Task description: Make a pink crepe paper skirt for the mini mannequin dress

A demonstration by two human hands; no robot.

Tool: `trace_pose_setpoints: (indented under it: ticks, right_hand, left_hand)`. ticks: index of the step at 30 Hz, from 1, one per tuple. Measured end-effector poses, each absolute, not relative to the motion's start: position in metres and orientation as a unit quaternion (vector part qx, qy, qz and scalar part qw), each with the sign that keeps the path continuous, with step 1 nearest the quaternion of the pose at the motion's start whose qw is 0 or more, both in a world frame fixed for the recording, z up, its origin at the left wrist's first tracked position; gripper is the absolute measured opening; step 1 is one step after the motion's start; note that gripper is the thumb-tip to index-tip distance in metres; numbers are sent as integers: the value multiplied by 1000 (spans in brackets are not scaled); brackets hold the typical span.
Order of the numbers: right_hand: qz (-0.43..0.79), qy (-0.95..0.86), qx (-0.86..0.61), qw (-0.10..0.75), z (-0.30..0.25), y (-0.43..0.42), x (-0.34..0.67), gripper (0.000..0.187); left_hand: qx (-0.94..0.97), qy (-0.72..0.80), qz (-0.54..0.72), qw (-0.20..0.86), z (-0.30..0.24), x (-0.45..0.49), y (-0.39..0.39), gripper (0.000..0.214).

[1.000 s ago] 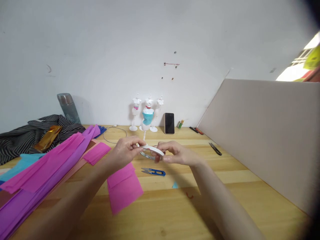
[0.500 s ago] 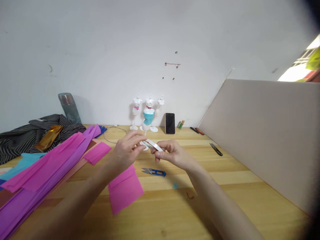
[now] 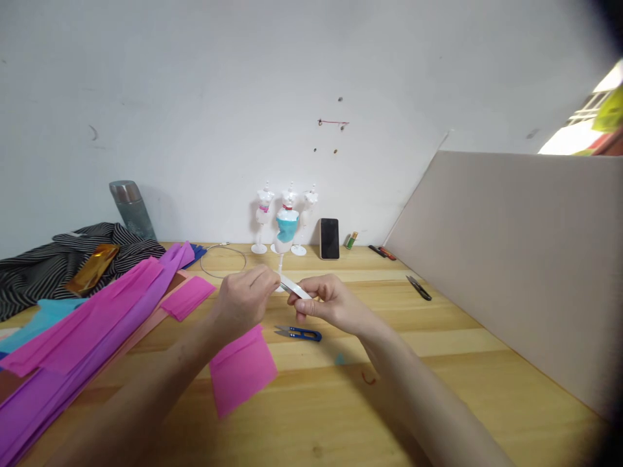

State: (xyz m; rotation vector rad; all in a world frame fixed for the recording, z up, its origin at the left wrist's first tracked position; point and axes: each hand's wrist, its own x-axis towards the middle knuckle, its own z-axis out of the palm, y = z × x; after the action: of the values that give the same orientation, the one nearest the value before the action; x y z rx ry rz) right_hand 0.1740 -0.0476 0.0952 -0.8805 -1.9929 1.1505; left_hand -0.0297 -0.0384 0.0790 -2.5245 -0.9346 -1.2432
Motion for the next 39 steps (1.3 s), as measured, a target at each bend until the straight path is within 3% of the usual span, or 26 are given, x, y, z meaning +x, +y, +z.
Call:
trace_pose_setpoints:
  ticks: [8, 12, 16, 18, 19, 21, 27, 31, 35, 39]
  right_hand:
    - [463, -690, -366, 419, 104, -44, 189, 29]
    - [430, -668, -362, 488, 117, -52, 202, 29]
    - [386, -673, -351, 524, 126, -61, 211, 25]
    - [375, -674, -349, 532, 128, -64, 212, 24]
    - [373, -674, -350, 533, 128, -65, 213, 24]
    - [373, -676, -352, 529, 129, -66, 212, 25]
    - [379, -732, -341, 452, 130, -68, 207, 25]
    - [328, -809, -307, 379, 130, -69, 204, 28]
    - [268, -850, -293, 347, 127, -66, 203, 26]
    - [196, -891, -272, 305, 120, -62, 199, 23]
  left_hand:
    - [-836, -373, -394, -82, 87, -19, -57, 29]
    - [-895, -305, -317, -73, 72, 1, -75, 37]
    - [-948, -170, -233, -135, 65, 15, -93, 40]
    - [-945, -167, -241, -148, 67, 16, -95, 50]
    - [-938, -174, -256, -156, 68, 15, -93, 45]
    - [-919, -185, -305, -169, 72, 13, -87, 18]
    - [-828, -273, -439, -216, 90, -4, -72, 33]
    - [-638, -389, -584, -317, 103, -20, -62, 25]
    - [-563, -404, -577, -432, 114, -30, -53, 33]
    - [-586, -394, -533, -466, 112, -29, -51, 35]
